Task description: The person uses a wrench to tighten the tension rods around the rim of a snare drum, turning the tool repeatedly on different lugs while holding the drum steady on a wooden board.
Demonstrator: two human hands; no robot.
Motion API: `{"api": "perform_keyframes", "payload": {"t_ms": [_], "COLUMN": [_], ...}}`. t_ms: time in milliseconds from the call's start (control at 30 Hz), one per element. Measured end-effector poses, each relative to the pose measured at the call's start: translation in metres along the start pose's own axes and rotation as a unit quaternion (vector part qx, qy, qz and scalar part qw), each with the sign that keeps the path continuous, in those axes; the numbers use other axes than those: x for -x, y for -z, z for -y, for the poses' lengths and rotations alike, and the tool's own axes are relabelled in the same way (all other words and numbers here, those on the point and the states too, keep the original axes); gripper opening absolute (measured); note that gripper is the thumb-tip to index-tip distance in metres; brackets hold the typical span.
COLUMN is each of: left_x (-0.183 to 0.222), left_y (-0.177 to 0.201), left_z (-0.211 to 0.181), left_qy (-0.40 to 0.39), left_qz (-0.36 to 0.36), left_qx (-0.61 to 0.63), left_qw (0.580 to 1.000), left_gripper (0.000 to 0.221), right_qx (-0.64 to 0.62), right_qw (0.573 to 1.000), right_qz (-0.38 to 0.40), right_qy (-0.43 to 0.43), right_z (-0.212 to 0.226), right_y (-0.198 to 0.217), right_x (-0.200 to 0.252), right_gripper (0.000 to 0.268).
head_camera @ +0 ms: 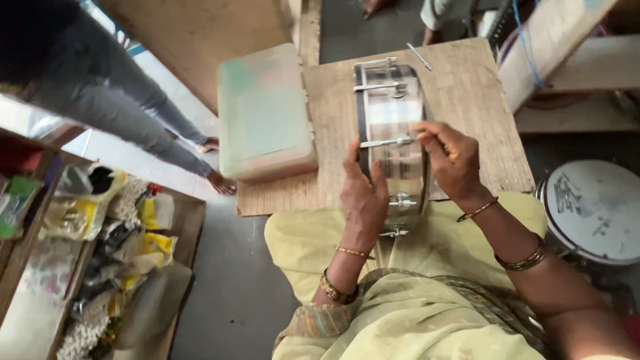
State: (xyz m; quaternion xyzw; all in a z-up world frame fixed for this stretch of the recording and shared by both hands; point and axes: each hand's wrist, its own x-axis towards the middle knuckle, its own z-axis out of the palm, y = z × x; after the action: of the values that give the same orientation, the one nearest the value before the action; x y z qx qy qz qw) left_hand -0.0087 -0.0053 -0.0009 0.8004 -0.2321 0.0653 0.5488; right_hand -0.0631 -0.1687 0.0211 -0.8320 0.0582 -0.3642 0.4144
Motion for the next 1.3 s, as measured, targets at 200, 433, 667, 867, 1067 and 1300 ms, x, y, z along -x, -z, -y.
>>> {"api": "perform_keyframes", "payload": {"t_ms": [200, 433, 667, 867, 1067, 1300], "left_x": [0.001, 0.003, -0.002, -0.036, -0.083, -0.085], "left_y": [0.002, -0.001, 0.005, 0.024, 0.004, -0.015], "left_z": [-0.008, -0.023, -0.029, -0.029, -0.032, -0.045], "left_qy": [-0.031, -0.061, -0.02, -0.095, -0.103, -0.127], "left_qz": [0.028, 0.058, 0.089, 0.1, 0.133, 0.135], "left_qx": [0.015, 0.032, 0.08, 0.015, -0.054, -0.105], "left_qw": [0.999, 0.996, 0.993, 0.99, 0.984, 0.977], "left_gripper": [0.059, 0.056, 0.06, 0.062, 0.06, 0.063], "right_qx": [-0.391, -0.373, -0.238, -0.122, -0.082, 0.018], "right_qw": [0.909, 0.913, 0.955, 0.977, 0.992, 0.991], "right_qz": [-0.128, -0.168, -0.175, -0.144, -0.081, -0.083], "right_qy": [-0.065, 0.002, 0.024, 0.097, 0.057, 0.106], "right_z": [0.036, 0.045, 0.03, 0.032, 0.036, 0.023], "right_y": [0.031, 0.01, -0.005, -0.002, 0.0, 0.011], "right_x": [-0.014, -0.031, -0.024, -0.027, -0.032, -0.052], "right_gripper": [0.027, 0.028, 0.027, 0.021, 0.02, 0.042]}}
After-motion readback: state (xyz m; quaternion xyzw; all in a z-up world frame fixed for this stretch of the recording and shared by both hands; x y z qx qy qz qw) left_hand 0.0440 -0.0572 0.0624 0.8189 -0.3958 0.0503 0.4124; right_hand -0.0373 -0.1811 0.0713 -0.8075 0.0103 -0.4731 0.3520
